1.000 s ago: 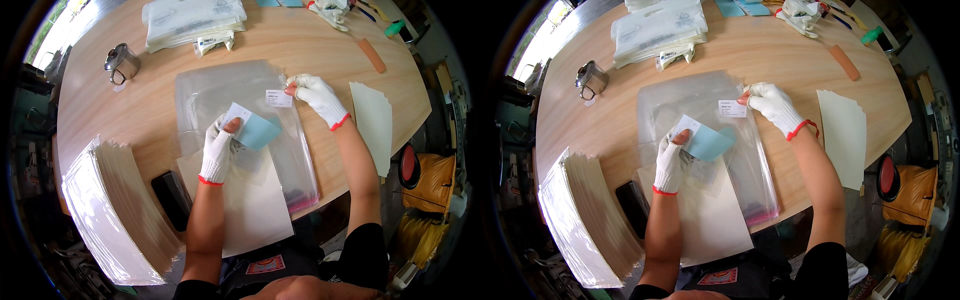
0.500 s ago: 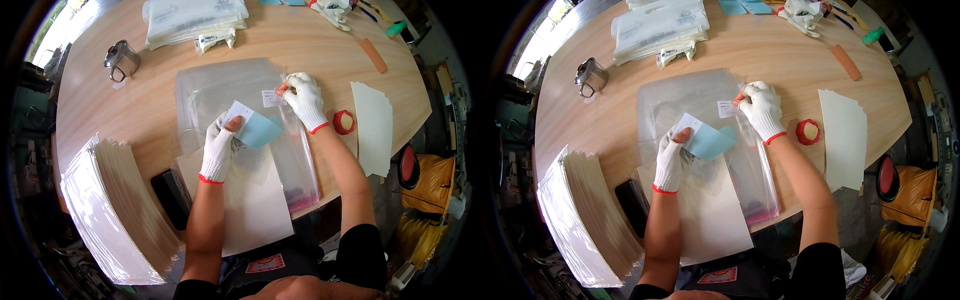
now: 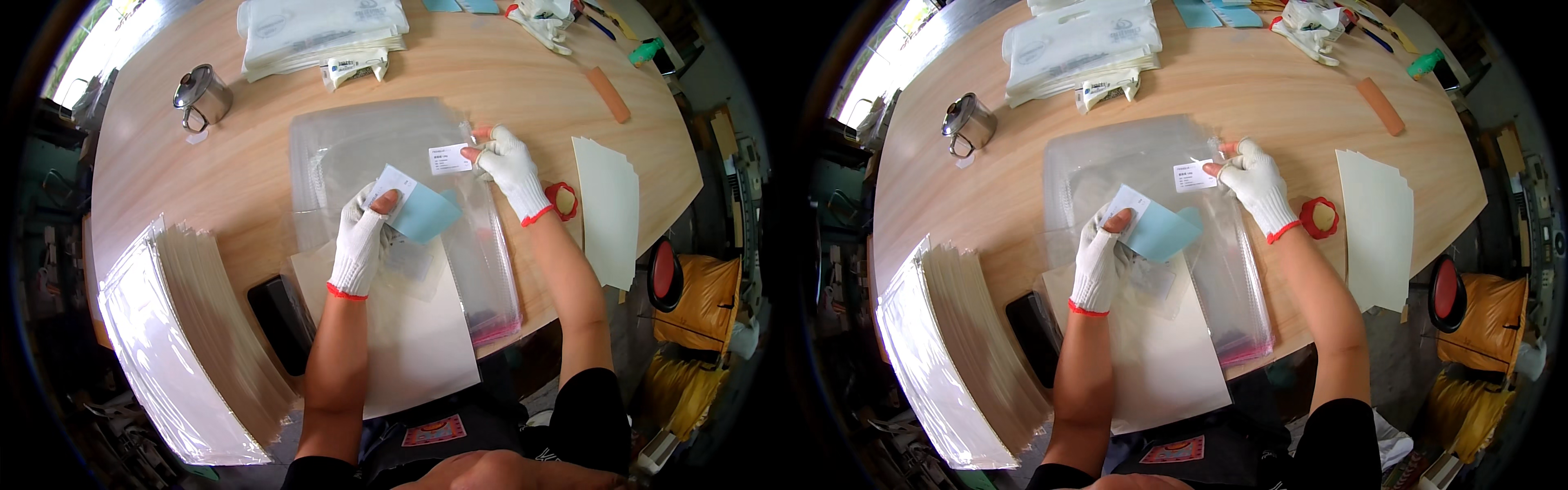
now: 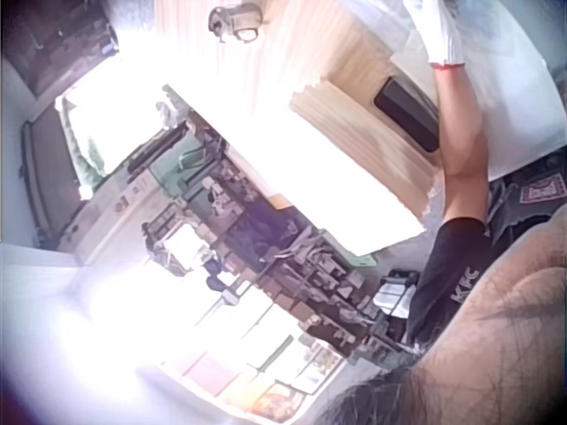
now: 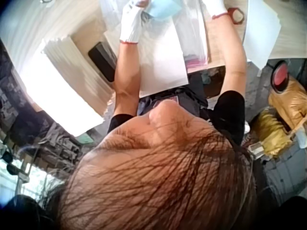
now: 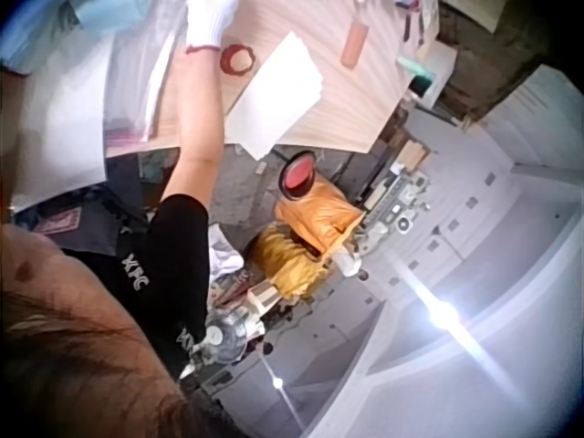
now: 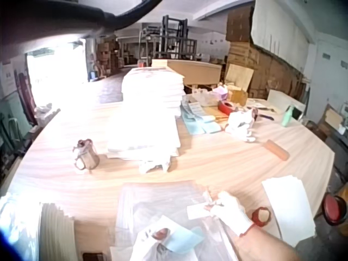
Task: The person places white rectangular sheets into clear plastic bags on a wooden table. They smooth the sheets inside the bags and seal them. The person then stacks the filled bags and moves them to a different location in the room.
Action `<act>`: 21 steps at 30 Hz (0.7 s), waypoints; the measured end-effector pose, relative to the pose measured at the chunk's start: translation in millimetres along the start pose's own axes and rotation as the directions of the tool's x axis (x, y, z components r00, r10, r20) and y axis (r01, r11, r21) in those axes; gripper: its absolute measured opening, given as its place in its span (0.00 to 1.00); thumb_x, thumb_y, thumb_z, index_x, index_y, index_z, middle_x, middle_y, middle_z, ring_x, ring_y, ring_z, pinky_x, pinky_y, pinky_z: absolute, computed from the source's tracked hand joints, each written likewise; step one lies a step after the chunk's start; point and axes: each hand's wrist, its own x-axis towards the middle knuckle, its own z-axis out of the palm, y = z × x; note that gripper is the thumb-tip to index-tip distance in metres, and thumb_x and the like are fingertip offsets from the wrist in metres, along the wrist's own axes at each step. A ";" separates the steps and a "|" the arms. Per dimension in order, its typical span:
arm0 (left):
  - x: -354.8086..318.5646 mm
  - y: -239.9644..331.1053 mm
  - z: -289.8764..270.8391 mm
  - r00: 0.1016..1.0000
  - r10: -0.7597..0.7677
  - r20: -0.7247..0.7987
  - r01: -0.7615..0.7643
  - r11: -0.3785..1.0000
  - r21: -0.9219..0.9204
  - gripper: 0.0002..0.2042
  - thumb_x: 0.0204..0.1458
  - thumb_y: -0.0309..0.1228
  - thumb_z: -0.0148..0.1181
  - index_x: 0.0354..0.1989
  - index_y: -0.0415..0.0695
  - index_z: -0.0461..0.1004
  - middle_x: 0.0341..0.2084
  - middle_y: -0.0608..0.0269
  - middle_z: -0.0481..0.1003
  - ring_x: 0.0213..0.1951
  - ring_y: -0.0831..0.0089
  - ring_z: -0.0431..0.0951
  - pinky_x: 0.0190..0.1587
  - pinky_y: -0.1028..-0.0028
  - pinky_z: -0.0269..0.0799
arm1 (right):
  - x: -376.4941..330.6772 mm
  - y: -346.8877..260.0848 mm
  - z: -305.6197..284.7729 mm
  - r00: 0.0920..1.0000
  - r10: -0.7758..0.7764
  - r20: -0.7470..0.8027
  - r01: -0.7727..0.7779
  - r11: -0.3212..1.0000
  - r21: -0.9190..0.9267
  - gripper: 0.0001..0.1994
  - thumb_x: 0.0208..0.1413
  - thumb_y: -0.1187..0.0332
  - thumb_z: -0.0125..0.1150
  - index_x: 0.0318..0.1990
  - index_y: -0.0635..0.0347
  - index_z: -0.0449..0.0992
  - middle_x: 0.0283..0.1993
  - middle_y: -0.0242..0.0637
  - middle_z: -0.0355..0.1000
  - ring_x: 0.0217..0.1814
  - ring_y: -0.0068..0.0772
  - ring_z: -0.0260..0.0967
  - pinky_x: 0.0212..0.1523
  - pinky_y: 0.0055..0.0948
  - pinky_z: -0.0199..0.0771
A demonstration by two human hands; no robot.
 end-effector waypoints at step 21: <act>-9.7 -0.8 -22.1 0.915 -0.055 0.400 0.122 0.982 -0.143 0.20 0.40 0.39 0.68 0.36 0.40 0.69 0.26 0.68 0.72 0.28 0.79 0.72 0.30 0.78 0.70 | -39.5 -11.6 -4.1 0.838 -0.546 -0.005 0.545 0.836 -0.060 0.06 0.41 0.75 0.65 0.28 0.64 0.74 0.34 0.34 0.72 0.34 0.30 0.70 0.38 0.27 0.69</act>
